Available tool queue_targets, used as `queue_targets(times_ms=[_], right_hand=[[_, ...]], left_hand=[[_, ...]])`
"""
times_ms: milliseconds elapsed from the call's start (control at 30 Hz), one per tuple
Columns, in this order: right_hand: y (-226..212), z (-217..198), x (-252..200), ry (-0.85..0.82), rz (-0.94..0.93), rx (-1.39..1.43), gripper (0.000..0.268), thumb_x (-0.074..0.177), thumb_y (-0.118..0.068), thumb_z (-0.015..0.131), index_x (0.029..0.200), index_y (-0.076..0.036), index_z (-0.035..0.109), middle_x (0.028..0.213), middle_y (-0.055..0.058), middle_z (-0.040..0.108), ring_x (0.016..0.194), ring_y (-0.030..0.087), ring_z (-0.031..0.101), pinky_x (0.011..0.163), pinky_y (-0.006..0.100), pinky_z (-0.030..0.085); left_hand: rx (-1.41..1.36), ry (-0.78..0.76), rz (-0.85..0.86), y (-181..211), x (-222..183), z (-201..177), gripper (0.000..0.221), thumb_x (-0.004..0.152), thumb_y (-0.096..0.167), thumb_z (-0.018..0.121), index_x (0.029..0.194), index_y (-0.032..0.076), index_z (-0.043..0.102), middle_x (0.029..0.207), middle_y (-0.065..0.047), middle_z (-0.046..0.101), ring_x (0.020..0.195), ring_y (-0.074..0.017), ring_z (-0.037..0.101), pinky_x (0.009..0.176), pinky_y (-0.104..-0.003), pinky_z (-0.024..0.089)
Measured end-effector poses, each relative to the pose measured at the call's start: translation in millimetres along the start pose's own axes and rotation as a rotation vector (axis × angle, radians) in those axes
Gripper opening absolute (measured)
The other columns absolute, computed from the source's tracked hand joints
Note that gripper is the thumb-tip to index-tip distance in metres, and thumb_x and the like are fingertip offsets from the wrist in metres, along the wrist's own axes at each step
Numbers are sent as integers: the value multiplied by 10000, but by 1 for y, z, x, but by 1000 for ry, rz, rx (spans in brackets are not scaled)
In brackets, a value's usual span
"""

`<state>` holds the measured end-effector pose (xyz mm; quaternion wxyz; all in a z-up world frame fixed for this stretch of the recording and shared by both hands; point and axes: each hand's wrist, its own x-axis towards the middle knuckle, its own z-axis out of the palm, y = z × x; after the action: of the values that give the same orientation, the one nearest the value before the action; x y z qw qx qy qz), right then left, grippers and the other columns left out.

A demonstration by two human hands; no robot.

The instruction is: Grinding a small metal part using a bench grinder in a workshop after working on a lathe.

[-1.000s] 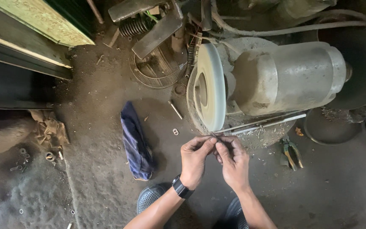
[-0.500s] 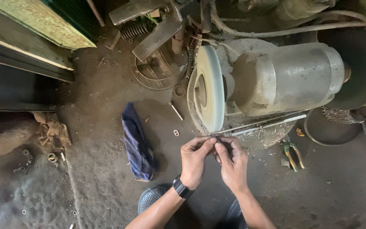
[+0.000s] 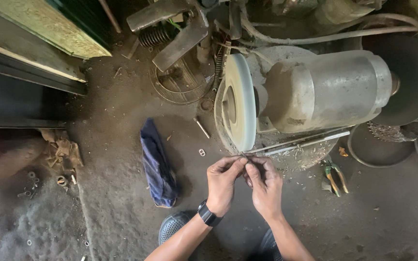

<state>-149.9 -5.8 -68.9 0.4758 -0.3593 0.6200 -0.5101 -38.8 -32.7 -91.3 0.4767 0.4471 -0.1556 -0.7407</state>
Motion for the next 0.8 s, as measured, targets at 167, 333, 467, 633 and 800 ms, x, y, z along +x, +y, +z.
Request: queue_targets(times_ms=[167,333,467,633,800], right_hand=[[0,1,-1,6,8,19,174,1022,-141,623,1109,7,649,778,7,622,643,56,500,539,215,404],[2,1,-1,21,17,-4,169,1021,-138,626,1101,9,647,783,10,624,649,57,507,545,217,416],[5,0,-1,45,59,-59,167,1003,-135,626,1087,5,660,780,11,640,635,59,511,520,218,411],[-4,-8,-7,-16,57,15,187,999,-119,636,1130,9,675,821,29,666,649,69,544,533,219,436],[-40,-40,-30,-93,-225,-228,192,865,-37,736,1050,6,705,979,129,726,888,161,686,704,269,576]], left_hand=[[-1,11,-9,3,-1,2,183,923,62,740,1033,-84,740,857,-118,741,681,-153,662,571,-319,591],[-5,2,-7,3,0,2,184,930,66,742,1029,-90,740,843,-121,730,672,-158,656,556,-324,590],[15,11,0,2,0,0,187,931,66,744,1035,-88,743,874,-120,743,713,-152,669,605,-309,595],[165,18,9,11,-11,3,179,912,76,748,1015,-69,764,882,-123,760,736,-144,672,655,-316,576],[362,-181,212,36,-53,10,119,923,35,742,998,-53,772,1074,-160,789,988,-194,729,869,-347,593]])
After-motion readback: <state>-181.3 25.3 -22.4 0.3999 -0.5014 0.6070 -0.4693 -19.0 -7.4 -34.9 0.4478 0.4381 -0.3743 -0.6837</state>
